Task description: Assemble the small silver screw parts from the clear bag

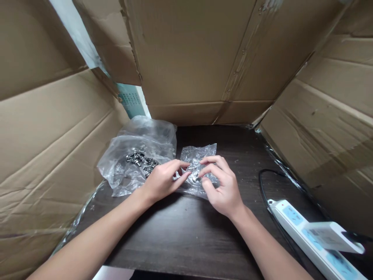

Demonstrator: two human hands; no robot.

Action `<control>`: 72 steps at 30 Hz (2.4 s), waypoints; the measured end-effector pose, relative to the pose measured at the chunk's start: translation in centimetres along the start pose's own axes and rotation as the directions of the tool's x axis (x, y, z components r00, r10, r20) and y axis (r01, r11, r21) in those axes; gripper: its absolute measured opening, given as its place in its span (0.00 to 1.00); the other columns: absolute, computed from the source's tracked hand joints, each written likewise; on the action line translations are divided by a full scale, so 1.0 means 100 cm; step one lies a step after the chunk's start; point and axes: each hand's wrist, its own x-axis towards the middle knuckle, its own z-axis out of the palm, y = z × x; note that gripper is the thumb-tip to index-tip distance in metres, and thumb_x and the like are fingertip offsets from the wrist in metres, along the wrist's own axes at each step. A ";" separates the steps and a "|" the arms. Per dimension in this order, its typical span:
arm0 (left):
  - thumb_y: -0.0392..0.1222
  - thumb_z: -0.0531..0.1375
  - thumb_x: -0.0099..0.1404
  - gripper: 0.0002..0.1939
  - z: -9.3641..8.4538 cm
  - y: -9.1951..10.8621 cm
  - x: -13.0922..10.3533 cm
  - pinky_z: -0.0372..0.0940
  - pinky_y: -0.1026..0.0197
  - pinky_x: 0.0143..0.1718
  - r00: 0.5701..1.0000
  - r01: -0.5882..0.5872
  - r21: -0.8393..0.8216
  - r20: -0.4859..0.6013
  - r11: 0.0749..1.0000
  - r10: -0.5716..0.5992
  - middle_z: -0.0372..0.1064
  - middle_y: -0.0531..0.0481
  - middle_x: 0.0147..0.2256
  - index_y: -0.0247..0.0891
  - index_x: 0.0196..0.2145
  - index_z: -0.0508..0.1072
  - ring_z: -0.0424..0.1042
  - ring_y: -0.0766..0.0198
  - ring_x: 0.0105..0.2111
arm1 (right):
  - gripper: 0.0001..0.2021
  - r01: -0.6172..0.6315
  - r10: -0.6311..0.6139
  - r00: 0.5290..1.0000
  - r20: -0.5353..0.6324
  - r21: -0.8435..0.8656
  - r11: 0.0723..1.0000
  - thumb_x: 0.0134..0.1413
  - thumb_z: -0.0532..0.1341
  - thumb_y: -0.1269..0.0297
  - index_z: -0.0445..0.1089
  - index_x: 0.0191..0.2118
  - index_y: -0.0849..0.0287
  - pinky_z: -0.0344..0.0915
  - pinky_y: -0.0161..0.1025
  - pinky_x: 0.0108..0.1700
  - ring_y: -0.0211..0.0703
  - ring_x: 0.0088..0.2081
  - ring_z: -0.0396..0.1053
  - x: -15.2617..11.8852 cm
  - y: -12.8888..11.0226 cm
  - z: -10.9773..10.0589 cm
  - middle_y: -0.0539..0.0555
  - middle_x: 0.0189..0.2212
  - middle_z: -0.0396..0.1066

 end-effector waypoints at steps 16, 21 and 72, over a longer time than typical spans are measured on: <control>0.38 0.62 0.69 0.08 -0.001 0.000 0.000 0.73 0.65 0.33 1.000 -0.008 -0.029 0.006 1.000 0.008 0.76 0.47 0.35 0.34 0.46 0.73 0.75 0.67 0.29 | 0.18 -0.121 0.125 0.986 0.106 -0.043 0.992 0.52 0.55 0.78 0.72 0.46 0.56 0.69 0.48 0.50 0.49 0.47 0.68 0.000 0.011 0.004 0.56 0.44 0.69; 0.38 0.62 0.69 0.08 -0.001 -0.001 -0.001 0.73 0.65 0.34 1.000 0.013 -0.029 0.008 0.999 -0.013 0.76 0.48 0.35 0.34 0.45 0.73 0.75 0.67 0.29 | 0.16 -0.015 0.014 0.996 0.084 0.008 1.000 0.52 0.54 0.78 0.75 0.39 0.56 0.68 0.50 0.50 0.49 0.47 0.69 0.000 0.006 0.003 0.56 0.44 0.69; 0.39 0.60 0.70 0.09 0.000 -0.004 0.000 0.70 0.66 0.31 1.000 0.029 -0.002 0.002 1.000 -0.029 0.75 0.48 0.32 0.33 0.46 0.73 0.73 0.67 0.28 | 0.22 -0.031 0.031 1.000 0.006 0.013 0.999 0.50 0.54 0.80 0.77 0.46 0.58 0.70 0.49 0.52 0.48 0.50 0.70 -0.001 0.011 0.003 0.58 0.51 0.69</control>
